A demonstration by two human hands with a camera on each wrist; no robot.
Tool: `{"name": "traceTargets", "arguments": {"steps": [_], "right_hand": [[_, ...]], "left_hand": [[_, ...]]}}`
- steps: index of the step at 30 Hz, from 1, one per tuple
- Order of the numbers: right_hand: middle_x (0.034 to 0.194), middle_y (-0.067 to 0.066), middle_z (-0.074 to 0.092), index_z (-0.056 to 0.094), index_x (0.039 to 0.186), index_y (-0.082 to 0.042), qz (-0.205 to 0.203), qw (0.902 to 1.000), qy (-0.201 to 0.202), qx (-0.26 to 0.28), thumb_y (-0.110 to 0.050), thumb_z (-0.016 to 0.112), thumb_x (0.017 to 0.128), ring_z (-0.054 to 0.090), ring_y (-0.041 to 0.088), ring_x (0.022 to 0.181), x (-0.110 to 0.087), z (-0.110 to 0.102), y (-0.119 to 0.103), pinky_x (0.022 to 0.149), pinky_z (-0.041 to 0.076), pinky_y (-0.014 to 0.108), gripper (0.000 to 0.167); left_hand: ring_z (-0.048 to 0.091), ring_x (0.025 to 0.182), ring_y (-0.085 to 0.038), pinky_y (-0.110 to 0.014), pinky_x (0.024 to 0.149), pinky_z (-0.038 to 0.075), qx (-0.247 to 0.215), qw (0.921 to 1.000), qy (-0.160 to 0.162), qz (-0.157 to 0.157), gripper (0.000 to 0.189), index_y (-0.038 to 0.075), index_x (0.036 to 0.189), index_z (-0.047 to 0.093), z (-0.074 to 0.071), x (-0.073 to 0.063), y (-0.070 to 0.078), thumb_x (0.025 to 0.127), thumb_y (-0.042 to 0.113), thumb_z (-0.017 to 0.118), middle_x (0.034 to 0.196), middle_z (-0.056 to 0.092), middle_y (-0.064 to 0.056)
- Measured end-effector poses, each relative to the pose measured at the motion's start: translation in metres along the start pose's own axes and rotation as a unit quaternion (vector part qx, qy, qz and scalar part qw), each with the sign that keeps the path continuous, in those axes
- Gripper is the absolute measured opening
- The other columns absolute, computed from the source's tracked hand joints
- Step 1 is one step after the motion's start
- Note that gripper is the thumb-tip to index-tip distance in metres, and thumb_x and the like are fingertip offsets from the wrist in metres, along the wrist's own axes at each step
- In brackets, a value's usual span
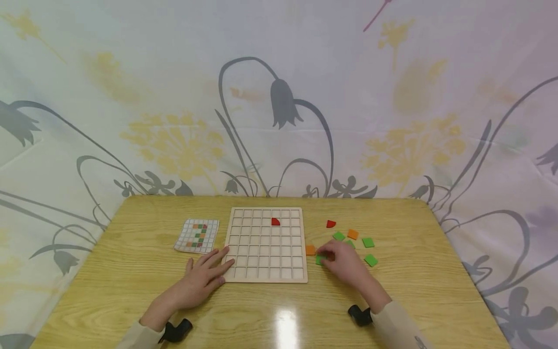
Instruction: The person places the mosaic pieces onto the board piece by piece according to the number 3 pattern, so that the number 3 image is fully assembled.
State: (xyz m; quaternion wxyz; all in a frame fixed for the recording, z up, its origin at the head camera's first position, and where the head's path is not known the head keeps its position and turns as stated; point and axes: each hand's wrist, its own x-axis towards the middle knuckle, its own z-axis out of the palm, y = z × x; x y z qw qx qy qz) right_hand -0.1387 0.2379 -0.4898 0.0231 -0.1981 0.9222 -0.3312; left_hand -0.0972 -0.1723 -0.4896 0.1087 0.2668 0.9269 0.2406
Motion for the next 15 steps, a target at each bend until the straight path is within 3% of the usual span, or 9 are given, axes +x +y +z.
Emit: {"name": "traceTargets", "arguments": {"steps": [15], "right_hand": [[0.103, -0.005, 0.067, 0.076, 0.101, -0.016, 0.016, 0.9991, -0.014, -0.038, -0.005, 0.078, 0.085, 0.058, 0.011, 0.087, -0.0015, 0.0031, -0.0047, 0.073, 0.051, 0.031, 0.019]], "left_hand": [[0.014, 0.149, -0.038, -0.085, 0.097, 0.004, 0.007, 0.9999, 0.009, 0.004, 0.048, 0.016, 0.152, 0.044, 0.0022, -0.0004, -0.002, 0.105, 0.025, 0.051, 0.165, 0.018, -0.007]]}}
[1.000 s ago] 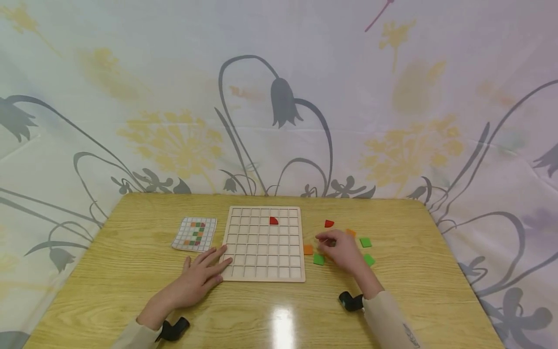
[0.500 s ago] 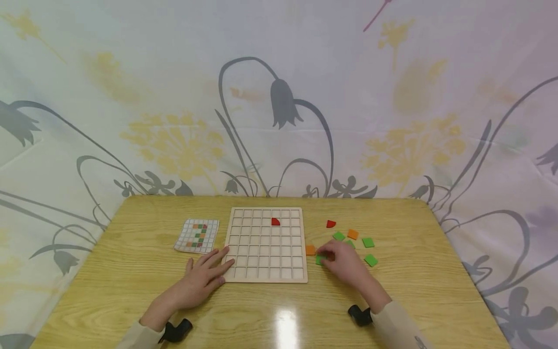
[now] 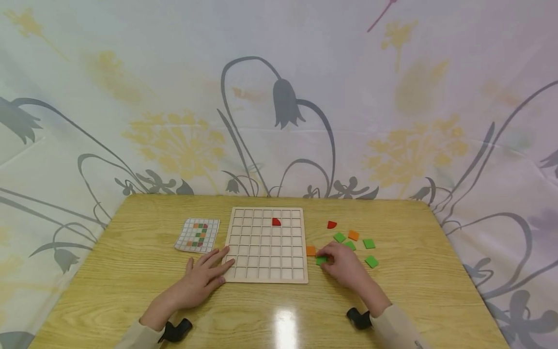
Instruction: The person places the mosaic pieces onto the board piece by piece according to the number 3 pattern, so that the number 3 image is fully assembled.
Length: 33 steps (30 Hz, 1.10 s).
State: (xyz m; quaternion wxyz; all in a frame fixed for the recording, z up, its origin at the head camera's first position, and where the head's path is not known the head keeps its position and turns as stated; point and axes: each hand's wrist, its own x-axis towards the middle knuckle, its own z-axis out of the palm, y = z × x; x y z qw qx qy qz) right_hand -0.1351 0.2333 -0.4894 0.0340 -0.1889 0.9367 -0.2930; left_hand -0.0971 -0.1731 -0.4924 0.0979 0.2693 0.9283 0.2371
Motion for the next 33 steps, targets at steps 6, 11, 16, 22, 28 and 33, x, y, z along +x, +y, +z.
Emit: {"name": "traceTargets", "arguments": {"steps": [6, 11, 16, 22, 28, 33], "right_hand": [[0.102, -0.005, 0.067, 0.076, 0.102, -0.016, -0.002, 1.0, -0.003, -0.002, -0.006, 0.078, 0.085, 0.058, 0.012, 0.087, 0.0, -0.001, -0.002, 0.073, 0.051, 0.033, 0.019], [0.103, -0.004, 0.068, 0.076, 0.104, -0.015, -0.001, 1.0, 0.001, -0.006, -0.005, 0.079, 0.084, 0.059, 0.013, 0.088, 0.001, -0.001, -0.003, 0.074, 0.052, 0.034, 0.022], [0.102, -0.002, 0.067, 0.075, 0.105, -0.012, -0.001, 0.9999, 0.004, -0.013, -0.004, 0.078, 0.083, 0.058, 0.014, 0.086, 0.003, -0.001, -0.003, 0.073, 0.051, 0.034, 0.023], [0.1, 0.0, 0.067, 0.075, 0.104, -0.008, 0.0, 0.9998, 0.017, -0.011, -0.003, 0.077, 0.083, 0.059, 0.016, 0.086, 0.005, -0.003, -0.003, 0.074, 0.052, 0.036, 0.022], [0.095, -0.002, 0.065, 0.075, 0.104, -0.006, -0.007, 0.9994, 0.033, -0.011, -0.003, 0.077, 0.082, 0.056, 0.014, 0.081, 0.01, -0.004, -0.001, 0.071, 0.05, 0.034, 0.023], [0.099, 0.0, 0.066, 0.075, 0.106, -0.006, -0.006, 0.9996, 0.028, -0.004, -0.005, 0.076, 0.084, 0.059, 0.017, 0.085, 0.017, -0.005, -0.004, 0.072, 0.051, 0.036, 0.022]], "left_hand": [[0.014, 0.149, -0.038, -0.084, 0.098, 0.004, 0.001, 1.0, -0.001, -0.001, 0.048, 0.016, 0.153, 0.044, 0.0, 0.001, 0.0, 0.105, 0.025, 0.051, 0.165, 0.018, -0.007], [0.014, 0.149, -0.039, -0.085, 0.097, 0.004, -0.002, 1.0, -0.001, -0.001, 0.048, 0.015, 0.152, 0.045, -0.001, 0.0, 0.002, 0.105, 0.024, 0.051, 0.165, 0.019, -0.008], [0.014, 0.149, -0.039, -0.085, 0.097, 0.003, -0.004, 1.0, -0.001, -0.002, 0.048, 0.015, 0.152, 0.045, -0.001, 0.0, 0.002, 0.105, 0.024, 0.051, 0.165, 0.019, -0.008], [0.014, 0.149, -0.039, -0.085, 0.097, 0.003, -0.003, 1.0, 0.0, -0.003, 0.048, 0.015, 0.152, 0.045, -0.001, 0.0, 0.002, 0.105, 0.024, 0.051, 0.165, 0.019, -0.007], [0.014, 0.149, -0.039, -0.085, 0.097, 0.003, -0.006, 1.0, 0.0, -0.001, 0.048, 0.015, 0.152, 0.045, 0.0, 0.0, 0.002, 0.105, 0.023, 0.051, 0.165, 0.019, -0.008], [0.014, 0.149, -0.039, -0.085, 0.097, 0.003, -0.003, 1.0, 0.0, 0.0, 0.048, 0.015, 0.152, 0.045, 0.0, 0.0, 0.001, 0.105, 0.024, 0.051, 0.165, 0.019, -0.007]]}}
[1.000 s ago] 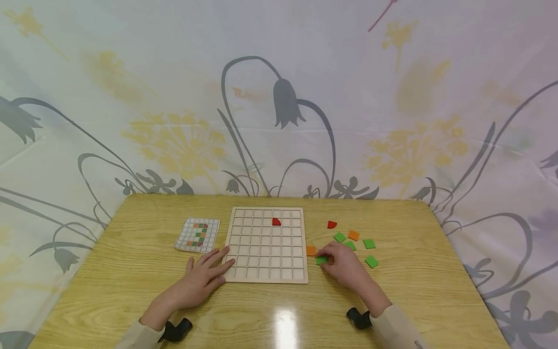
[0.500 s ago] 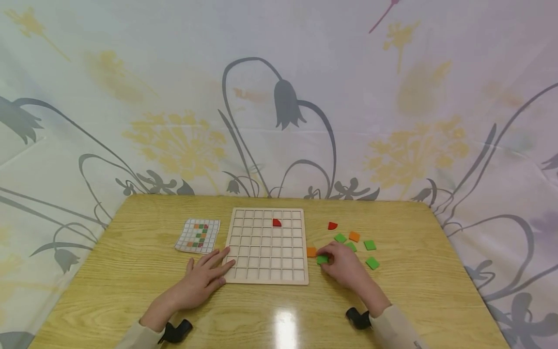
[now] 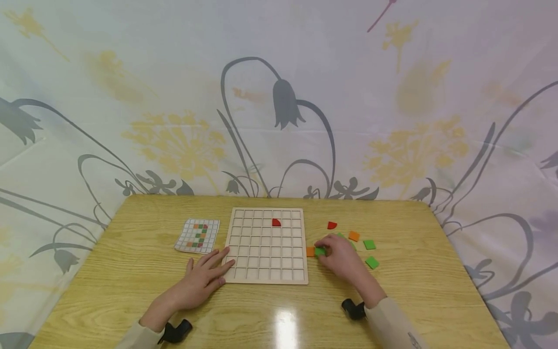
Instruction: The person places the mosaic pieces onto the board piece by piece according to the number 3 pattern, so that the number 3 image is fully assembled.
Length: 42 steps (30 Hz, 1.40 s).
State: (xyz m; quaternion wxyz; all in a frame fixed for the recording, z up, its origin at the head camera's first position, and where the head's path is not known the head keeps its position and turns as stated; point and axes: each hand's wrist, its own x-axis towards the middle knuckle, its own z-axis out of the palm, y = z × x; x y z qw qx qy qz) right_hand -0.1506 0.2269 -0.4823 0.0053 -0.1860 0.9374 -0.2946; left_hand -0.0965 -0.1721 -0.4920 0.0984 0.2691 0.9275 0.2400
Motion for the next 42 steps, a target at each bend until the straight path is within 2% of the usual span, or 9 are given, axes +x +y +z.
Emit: {"name": "traceTargets", "arguments": {"steps": [5, 12, 16, 25, 34, 42], "right_hand": [[0.105, 0.004, 0.067, 0.075, 0.107, -0.006, 0.015, 0.9998, 0.003, 0.012, -0.007, 0.075, 0.085, 0.062, 0.02, 0.089, 0.009, 0.002, -0.003, 0.074, 0.052, 0.038, 0.022], [0.106, 0.004, 0.067, 0.074, 0.109, -0.005, 0.023, 0.9978, 0.018, 0.059, -0.006, 0.071, 0.086, 0.063, 0.021, 0.086, 0.02, 0.004, -0.004, 0.074, 0.053, 0.039, 0.023], [0.105, 0.004, 0.067, 0.075, 0.11, -0.006, 0.026, 0.9975, 0.024, 0.061, -0.008, 0.072, 0.087, 0.063, 0.022, 0.088, 0.027, 0.006, -0.006, 0.075, 0.053, 0.039, 0.023], [0.102, 0.003, 0.065, 0.075, 0.109, -0.005, 0.018, 0.9977, 0.026, 0.061, -0.007, 0.07, 0.086, 0.061, 0.023, 0.091, 0.046, 0.012, -0.018, 0.077, 0.053, 0.04, 0.024], [0.106, 0.002, 0.065, 0.075, 0.113, -0.006, 0.024, 0.9956, 0.01, 0.09, -0.008, 0.07, 0.088, 0.059, 0.022, 0.093, 0.068, 0.021, -0.024, 0.078, 0.052, 0.039, 0.025], [0.102, 0.001, 0.066, 0.078, 0.106, -0.009, 0.002, 0.9957, 0.012, 0.091, -0.006, 0.071, 0.085, 0.06, 0.02, 0.09, 0.091, 0.033, -0.032, 0.076, 0.05, 0.035, 0.022]], "left_hand": [[0.014, 0.149, -0.039, -0.085, 0.097, 0.004, 0.004, 1.0, 0.0, 0.001, 0.048, 0.015, 0.152, 0.044, 0.001, 0.0, 0.0, 0.105, 0.024, 0.051, 0.165, 0.019, -0.008], [0.015, 0.148, -0.04, -0.086, 0.096, 0.006, 0.006, 1.0, 0.001, 0.003, 0.048, 0.014, 0.152, 0.045, 0.0, 0.0, 0.002, 0.105, 0.023, 0.052, 0.164, 0.021, -0.009], [0.016, 0.148, -0.04, -0.086, 0.096, 0.006, 0.006, 1.0, 0.004, 0.006, 0.048, 0.014, 0.152, 0.045, 0.0, -0.001, 0.002, 0.105, 0.023, 0.052, 0.164, 0.021, -0.009], [0.016, 0.148, -0.04, -0.086, 0.096, 0.006, 0.004, 1.0, 0.006, 0.006, 0.048, 0.015, 0.152, 0.045, 0.001, -0.001, 0.002, 0.105, 0.023, 0.051, 0.164, 0.021, -0.009], [0.015, 0.148, -0.04, -0.085, 0.096, 0.004, 0.0, 0.9999, 0.009, 0.005, 0.048, 0.015, 0.152, 0.045, 0.0, -0.001, 0.001, 0.105, 0.022, 0.051, 0.164, 0.02, -0.009], [0.015, 0.148, -0.04, -0.086, 0.096, 0.004, -0.001, 1.0, 0.007, 0.005, 0.047, 0.015, 0.152, 0.045, -0.001, -0.002, 0.001, 0.105, 0.023, 0.051, 0.164, 0.021, -0.01]]}}
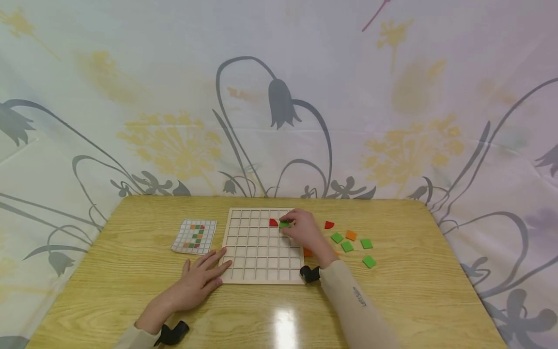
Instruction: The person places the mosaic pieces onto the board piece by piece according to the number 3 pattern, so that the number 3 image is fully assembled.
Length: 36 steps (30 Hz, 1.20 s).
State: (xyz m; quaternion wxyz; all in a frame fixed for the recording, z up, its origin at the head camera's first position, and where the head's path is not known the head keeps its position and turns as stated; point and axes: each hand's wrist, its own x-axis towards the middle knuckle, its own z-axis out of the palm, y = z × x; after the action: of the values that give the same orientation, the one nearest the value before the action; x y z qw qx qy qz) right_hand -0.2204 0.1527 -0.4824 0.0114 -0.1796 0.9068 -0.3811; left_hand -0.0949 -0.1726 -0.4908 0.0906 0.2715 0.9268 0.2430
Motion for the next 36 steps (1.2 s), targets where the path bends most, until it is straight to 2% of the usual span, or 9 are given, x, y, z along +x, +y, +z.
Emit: {"name": "traceTargets", "arguments": {"steps": [8, 13, 17, 22, 26, 32, 36], "right_hand": [[0.102, 0.003, 0.067, 0.078, 0.105, -0.008, -0.008, 0.9996, -0.002, 0.028, -0.006, 0.069, 0.086, 0.058, 0.019, 0.084, 0.018, 0.016, -0.001, 0.073, 0.05, 0.035, 0.021], [0.1, 0.002, 0.067, 0.079, 0.103, -0.009, 0.005, 0.9987, 0.008, 0.05, -0.008, 0.072, 0.088, 0.061, 0.019, 0.089, 0.026, 0.027, 0.0, 0.077, 0.052, 0.037, 0.017], [0.106, 0.004, 0.068, 0.079, 0.105, -0.008, 0.014, 0.9962, 0.006, 0.086, -0.009, 0.074, 0.088, 0.063, 0.023, 0.095, 0.03, 0.034, -0.005, 0.082, 0.053, 0.04, 0.017], [0.115, 0.007, 0.066, 0.077, 0.109, -0.007, 0.043, 0.9908, -0.004, 0.129, -0.008, 0.072, 0.09, 0.063, 0.025, 0.104, 0.033, 0.042, -0.01, 0.087, 0.054, 0.04, 0.02], [0.117, 0.007, 0.065, 0.078, 0.11, -0.008, 0.068, 0.9875, 0.002, 0.142, -0.008, 0.072, 0.091, 0.062, 0.025, 0.106, 0.035, 0.046, -0.011, 0.088, 0.053, 0.041, 0.02], [0.114, 0.007, 0.068, 0.079, 0.105, -0.009, 0.047, 0.9896, -0.003, 0.136, -0.001, 0.069, 0.089, 0.062, 0.023, 0.099, 0.038, 0.05, -0.008, 0.082, 0.053, 0.038, 0.02], [0.113, 0.007, 0.068, 0.079, 0.104, -0.007, 0.04, 0.9899, -0.006, 0.136, 0.001, 0.07, 0.088, 0.063, 0.025, 0.1, 0.038, 0.05, -0.01, 0.084, 0.054, 0.038, 0.019]], "left_hand": [[0.017, 0.148, -0.04, -0.086, 0.096, 0.005, 0.005, 1.0, 0.003, 0.004, 0.047, 0.015, 0.151, 0.046, 0.0, 0.0, 0.0, 0.105, 0.023, 0.052, 0.164, 0.022, -0.01], [0.017, 0.148, -0.04, -0.086, 0.095, 0.006, 0.008, 0.9999, 0.004, 0.006, 0.048, 0.015, 0.152, 0.046, 0.002, 0.0, -0.001, 0.105, 0.023, 0.051, 0.164, 0.022, -0.01], [0.016, 0.148, -0.04, -0.086, 0.095, 0.005, 0.0, 1.0, 0.005, 0.004, 0.047, 0.015, 0.151, 0.046, 0.001, 0.0, -0.001, 0.105, 0.023, 0.052, 0.164, 0.022, -0.01], [0.016, 0.148, -0.04, -0.085, 0.096, 0.003, -0.011, 0.9999, 0.002, -0.002, 0.047, 0.015, 0.151, 0.047, 0.0, 0.001, 0.0, 0.105, 0.023, 0.053, 0.164, 0.022, -0.01], [0.015, 0.148, -0.04, -0.085, 0.096, 0.002, -0.014, 0.9999, -0.002, -0.002, 0.048, 0.015, 0.151, 0.046, 0.0, 0.001, 0.0, 0.105, 0.023, 0.053, 0.164, 0.021, -0.01], [0.016, 0.148, -0.04, -0.086, 0.096, 0.004, -0.007, 1.0, 0.0, -0.003, 0.048, 0.015, 0.151, 0.046, 0.0, 0.001, -0.001, 0.104, 0.024, 0.053, 0.164, 0.022, -0.01], [0.016, 0.148, -0.04, -0.086, 0.096, 0.004, -0.01, 0.9999, 0.001, -0.003, 0.048, 0.016, 0.151, 0.046, 0.001, 0.001, -0.001, 0.105, 0.024, 0.053, 0.164, 0.021, -0.009]]}}
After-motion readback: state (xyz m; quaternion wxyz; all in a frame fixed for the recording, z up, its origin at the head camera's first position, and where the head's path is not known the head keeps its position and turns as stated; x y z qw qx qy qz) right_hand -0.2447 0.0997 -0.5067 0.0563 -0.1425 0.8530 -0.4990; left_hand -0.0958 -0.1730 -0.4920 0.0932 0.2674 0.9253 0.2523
